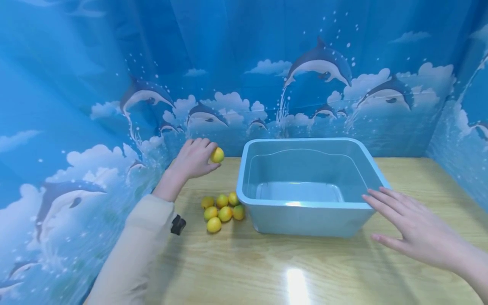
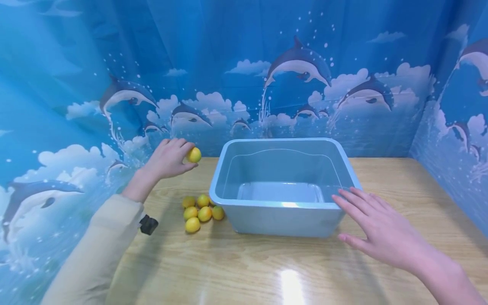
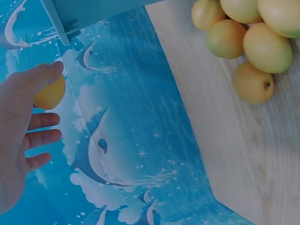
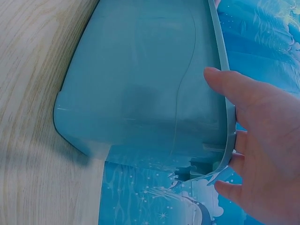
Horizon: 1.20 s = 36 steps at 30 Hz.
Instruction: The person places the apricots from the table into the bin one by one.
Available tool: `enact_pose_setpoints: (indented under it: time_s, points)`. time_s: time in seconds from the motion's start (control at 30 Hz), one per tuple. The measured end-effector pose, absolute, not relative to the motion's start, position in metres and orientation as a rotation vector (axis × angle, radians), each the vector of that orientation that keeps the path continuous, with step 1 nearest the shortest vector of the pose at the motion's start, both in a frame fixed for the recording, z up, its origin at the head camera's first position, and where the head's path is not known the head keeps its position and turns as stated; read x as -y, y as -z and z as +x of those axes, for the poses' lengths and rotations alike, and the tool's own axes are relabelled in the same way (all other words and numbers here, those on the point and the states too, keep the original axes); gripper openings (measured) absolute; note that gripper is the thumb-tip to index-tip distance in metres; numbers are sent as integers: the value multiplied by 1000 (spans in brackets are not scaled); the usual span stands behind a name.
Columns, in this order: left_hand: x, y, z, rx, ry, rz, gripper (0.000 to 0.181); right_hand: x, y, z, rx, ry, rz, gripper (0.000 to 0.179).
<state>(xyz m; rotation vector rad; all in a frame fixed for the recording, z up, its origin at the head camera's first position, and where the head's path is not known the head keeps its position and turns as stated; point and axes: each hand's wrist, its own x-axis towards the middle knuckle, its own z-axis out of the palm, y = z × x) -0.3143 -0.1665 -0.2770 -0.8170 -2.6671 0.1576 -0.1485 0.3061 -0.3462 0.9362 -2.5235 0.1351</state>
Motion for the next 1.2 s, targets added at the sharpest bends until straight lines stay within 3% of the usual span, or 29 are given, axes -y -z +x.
enact_pose_setpoints:
  time_s: [0.5,1.2]
  points:
    - [138,249,-326,2738,-106,-835,47,-307,345,-149,2529,-141,944,80]
    - [93,244,-338,2736,-224,-998,55,-306,345,-148,2569,-108,909,83]
